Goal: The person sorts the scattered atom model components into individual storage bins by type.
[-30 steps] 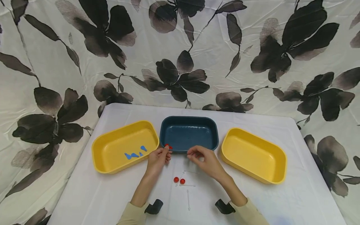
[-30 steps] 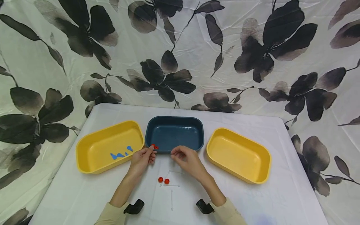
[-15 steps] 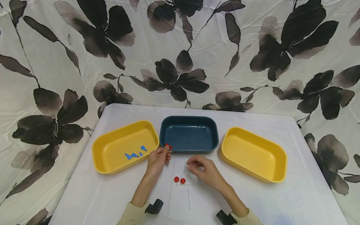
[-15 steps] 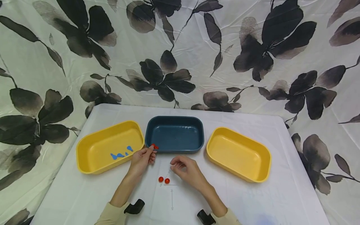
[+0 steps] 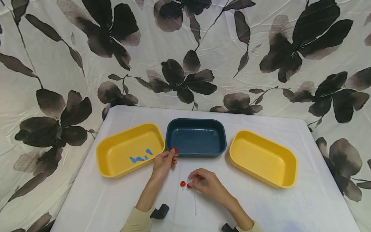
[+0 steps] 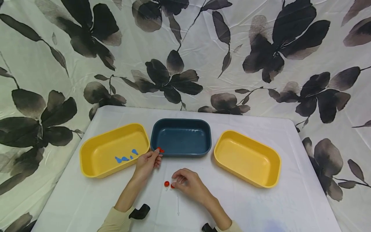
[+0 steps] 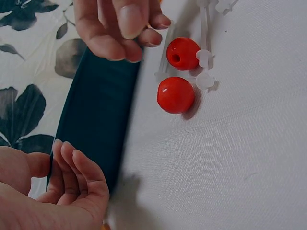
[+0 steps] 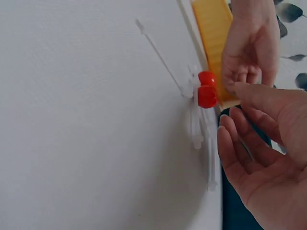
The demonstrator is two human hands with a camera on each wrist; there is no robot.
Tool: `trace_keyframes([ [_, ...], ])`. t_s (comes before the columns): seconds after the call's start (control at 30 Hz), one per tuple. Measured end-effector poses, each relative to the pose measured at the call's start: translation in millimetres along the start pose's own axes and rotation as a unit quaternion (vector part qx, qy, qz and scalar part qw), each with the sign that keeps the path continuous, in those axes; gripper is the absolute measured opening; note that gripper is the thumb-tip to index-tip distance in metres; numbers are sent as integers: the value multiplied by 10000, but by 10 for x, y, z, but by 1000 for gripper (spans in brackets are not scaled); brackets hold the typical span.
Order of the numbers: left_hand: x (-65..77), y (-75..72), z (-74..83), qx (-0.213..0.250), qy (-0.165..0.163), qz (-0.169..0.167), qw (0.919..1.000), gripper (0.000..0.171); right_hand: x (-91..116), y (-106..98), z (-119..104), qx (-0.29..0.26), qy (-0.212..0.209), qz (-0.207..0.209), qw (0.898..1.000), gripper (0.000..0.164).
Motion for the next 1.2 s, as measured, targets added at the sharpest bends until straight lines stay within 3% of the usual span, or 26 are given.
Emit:
trace_keyframes([
  [0.33, 6, -7, -22, 58, 30, -19, 10000, 39, 7, 73, 54, 358, 501, -566, 9965, 19],
  [0.47, 1, -10, -36, 70, 53, -11, 10000, 37, -8, 82, 54, 456, 446, -661, 9958, 15],
  [0.77, -17, -12, -41, 79, 43, -2, 10000, 37, -90, 16, -19, 536, 73, -507, 9973, 13],
  [1.2, 7, -6, -8, -25, 30, 35, 10000, 37, -263, -233, -180, 311, 119, -321, 9989, 16],
])
Point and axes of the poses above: each hand's wrist, its own x-axis away from the middle knuckle, its own y-axis out of the palm, z = x × y, the point moved 2 cm from there along -x, towards the middle knuckle, and after that the axes turned 6 degrees about y, right-handed, at the moved point
